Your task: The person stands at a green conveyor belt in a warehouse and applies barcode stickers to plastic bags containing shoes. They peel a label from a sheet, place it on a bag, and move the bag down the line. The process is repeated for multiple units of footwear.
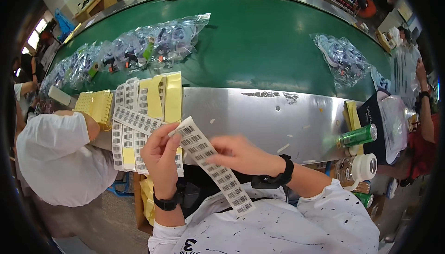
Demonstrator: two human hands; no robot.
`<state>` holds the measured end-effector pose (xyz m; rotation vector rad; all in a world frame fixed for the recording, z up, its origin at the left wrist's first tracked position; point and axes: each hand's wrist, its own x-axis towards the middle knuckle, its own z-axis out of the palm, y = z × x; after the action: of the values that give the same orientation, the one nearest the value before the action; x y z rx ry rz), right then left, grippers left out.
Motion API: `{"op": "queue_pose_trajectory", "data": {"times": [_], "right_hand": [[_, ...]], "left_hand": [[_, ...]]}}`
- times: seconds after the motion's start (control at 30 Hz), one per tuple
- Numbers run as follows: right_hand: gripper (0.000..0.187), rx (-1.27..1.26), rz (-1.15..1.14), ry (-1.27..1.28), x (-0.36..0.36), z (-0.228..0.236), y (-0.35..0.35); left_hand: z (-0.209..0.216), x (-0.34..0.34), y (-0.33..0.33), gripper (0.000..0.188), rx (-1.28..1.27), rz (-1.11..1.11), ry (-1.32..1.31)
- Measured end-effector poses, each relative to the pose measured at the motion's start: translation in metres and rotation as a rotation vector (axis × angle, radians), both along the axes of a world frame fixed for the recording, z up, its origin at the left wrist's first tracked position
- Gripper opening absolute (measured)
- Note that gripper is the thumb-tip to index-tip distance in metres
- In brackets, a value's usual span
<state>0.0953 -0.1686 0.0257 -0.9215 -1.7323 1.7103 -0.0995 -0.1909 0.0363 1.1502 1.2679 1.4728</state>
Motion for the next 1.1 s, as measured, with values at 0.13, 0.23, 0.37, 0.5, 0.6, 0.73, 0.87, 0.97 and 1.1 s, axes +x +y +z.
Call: {"op": "queue_pose_trajectory", "data": {"times": [0.13,0.23,0.37,0.5,0.6,0.73,0.87,0.97,1.1], "right_hand": [[0.035,0.524,-0.326,0.039,-0.013,0.030,0.015],[0.018,0.600,-0.322,0.039,-0.018,0.027,0.016],[0.008,0.608,-0.360,0.057,-0.004,0.014,0.013],[0.007,0.646,-0.379,0.041,0.007,0.016,0.013],[0.008,0.856,-0.400,-0.061,0.023,0.008,0.017],[0.008,0.952,-0.410,-0.083,0.029,0.003,0.021],[0.008,0.941,-0.467,-0.029,0.018,-0.006,0.026],[0.008,0.818,-0.482,0.071,0.013,-0.015,0.030],[0.009,0.839,-0.511,0.040,0.020,-0.022,0.031]], "left_hand": [[0.007,0.000,-0.006,0.017,0.039,-0.024,0.158],[0.013,0.004,-0.005,0.017,0.027,-0.071,0.158],[0.012,0.012,0.000,0.019,-0.022,-0.179,0.244],[0.001,0.025,-0.003,0.016,-0.091,-0.150,0.208],[-0.004,0.049,0.001,0.016,-0.122,-0.090,0.165],[-0.012,0.055,0.006,0.016,-0.117,-0.062,0.134],[-0.017,0.050,0.010,0.015,-0.084,-0.012,0.191],[-0.011,0.038,0.013,0.019,-0.127,-0.113,0.281],[0.003,0.049,0.023,0.016,-0.134,-0.154,0.390]]}}
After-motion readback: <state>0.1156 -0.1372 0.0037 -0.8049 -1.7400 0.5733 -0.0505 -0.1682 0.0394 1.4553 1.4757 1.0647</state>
